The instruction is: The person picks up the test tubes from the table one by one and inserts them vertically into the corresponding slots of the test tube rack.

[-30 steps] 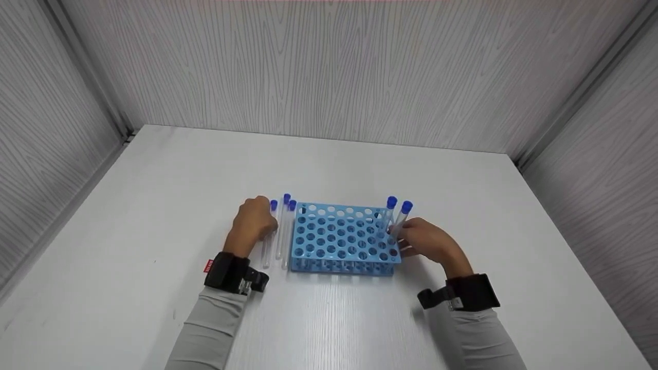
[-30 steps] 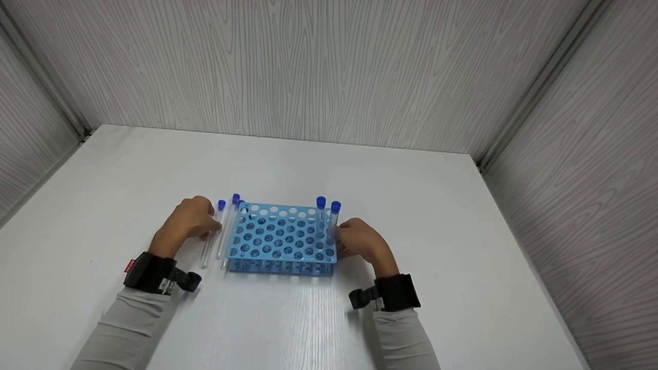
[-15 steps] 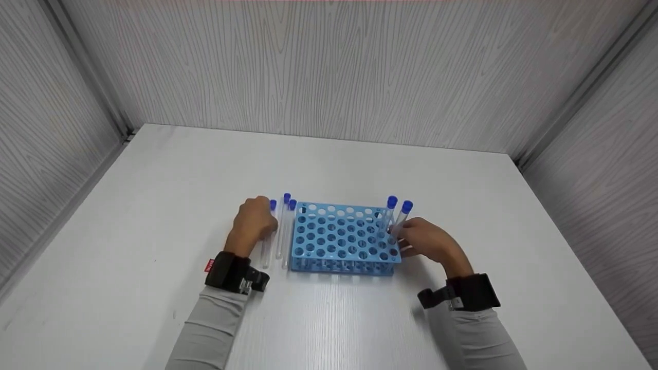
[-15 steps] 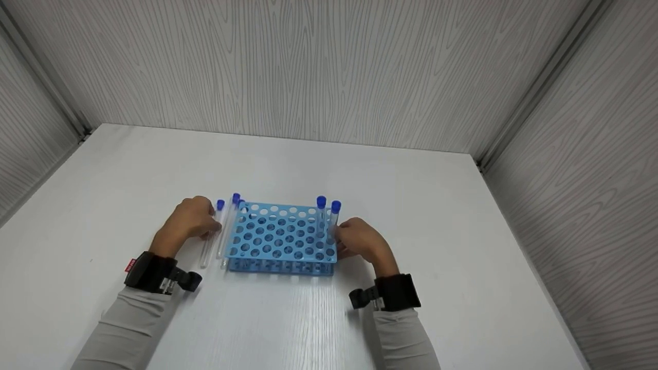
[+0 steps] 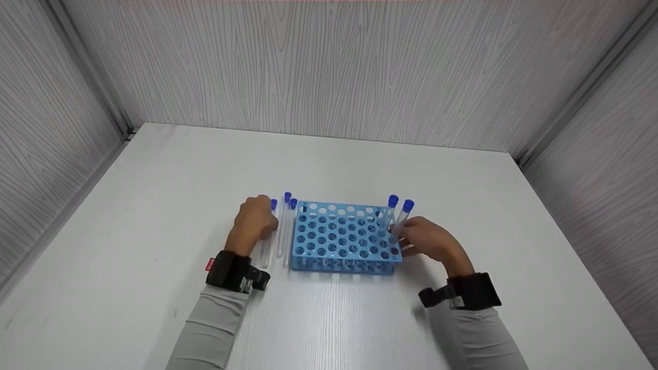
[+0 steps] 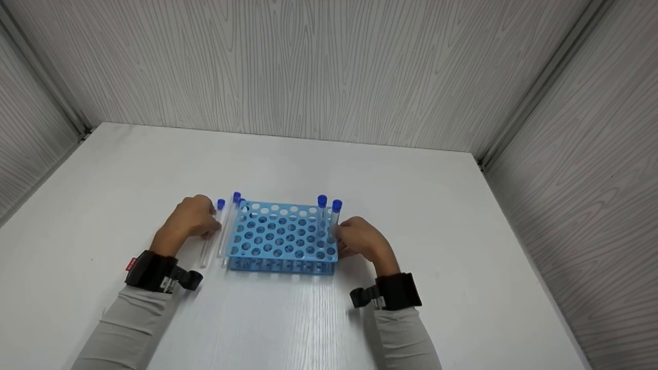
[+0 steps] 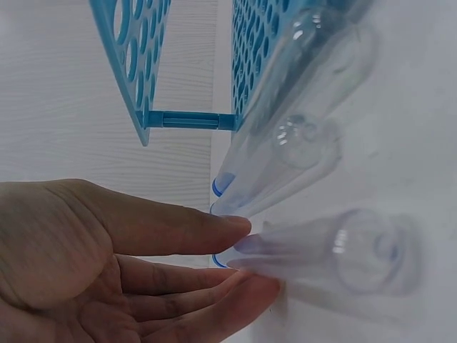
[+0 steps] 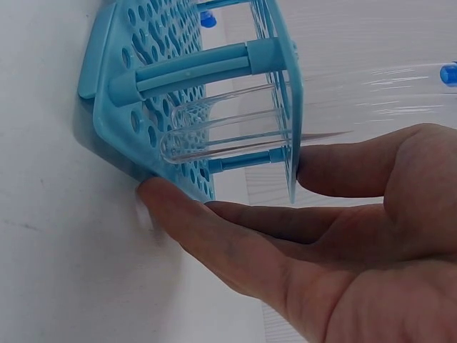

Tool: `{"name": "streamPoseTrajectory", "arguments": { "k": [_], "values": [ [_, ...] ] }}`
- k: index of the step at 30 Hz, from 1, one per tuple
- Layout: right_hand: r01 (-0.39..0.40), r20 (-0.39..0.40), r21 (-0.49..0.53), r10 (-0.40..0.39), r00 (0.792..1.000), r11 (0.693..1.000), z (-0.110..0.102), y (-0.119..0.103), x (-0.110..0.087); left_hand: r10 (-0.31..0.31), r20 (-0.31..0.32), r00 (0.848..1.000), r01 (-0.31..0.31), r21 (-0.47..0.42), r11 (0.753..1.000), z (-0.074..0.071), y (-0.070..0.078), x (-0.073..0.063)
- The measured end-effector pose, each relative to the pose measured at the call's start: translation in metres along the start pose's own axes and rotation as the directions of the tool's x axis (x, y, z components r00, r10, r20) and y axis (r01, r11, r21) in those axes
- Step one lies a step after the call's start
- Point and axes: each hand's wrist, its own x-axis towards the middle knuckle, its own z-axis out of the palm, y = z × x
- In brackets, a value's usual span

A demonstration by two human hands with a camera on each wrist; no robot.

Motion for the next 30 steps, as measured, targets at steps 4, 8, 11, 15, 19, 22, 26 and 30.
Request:
{"name": "streamPoseTrajectory", "arguments": {
  "k": [4, 8, 11, 15, 19, 22, 26, 30],
  "values": [
    [-0.009, -0.010, 0.002, 0.009, 1.000, 1.000, -0.0004, -0.0001, 0.0005, 0.007, -0.007, 1.000, -0.007, 0.008, 1.000, -0.0013, 0.0011, -0.0002],
    [-0.007, -0.014, -0.004, 0.007, 1.000, 1.000, -0.0015, -0.0007, 0.0002, -0.007, 0.015, 1.000, 0.007, -0.007, 1.000, -0.0026, 0.0025, 0.0002],
    [-0.010, -0.013, -0.004, 0.010, 1.000, 1.000, -0.0014, -0.0012, 0.0000, -0.020, 0.031, 0.999, 0.021, -0.011, 1.000, -0.0033, 0.0030, 0.0007],
    [-0.022, -0.013, 0.001, 0.022, 1.000, 1.000, -0.0005, -0.0016, 0.0004, -0.028, 0.046, 0.999, 0.028, -0.003, 1.000, -0.0040, 0.0026, 0.0010],
    [-0.027, -0.014, -0.004, 0.027, 1.000, 1.000, 0.0003, -0.0015, 0.0004, -0.026, 0.058, 0.998, 0.027, -0.011, 1.000, -0.0046, 0.0018, 0.0005],
    [-0.028, -0.016, -0.008, 0.027, 0.999, 1.000, 0.0007, -0.0010, 0.0004, -0.018, 0.045, 0.999, 0.019, -0.021, 1.000, -0.0051, 0.0012, -0.0008],
    [-0.025, -0.014, -0.006, 0.025, 1.000, 1.000, 0.0010, -0.0008, 0.0004, -0.001, 0.016, 1.000, 0.002, -0.025, 1.000, -0.0069, 0.0012, -0.0034],
    [-0.009, 0.000, 0.012, 0.009, 1.000, 1.000, 0.0005, -0.0011, -0.0004, 0.013, -0.001, 1.000, -0.013, -0.014, 1.000, -0.0080, 0.0025, -0.0044]
  ]
}}
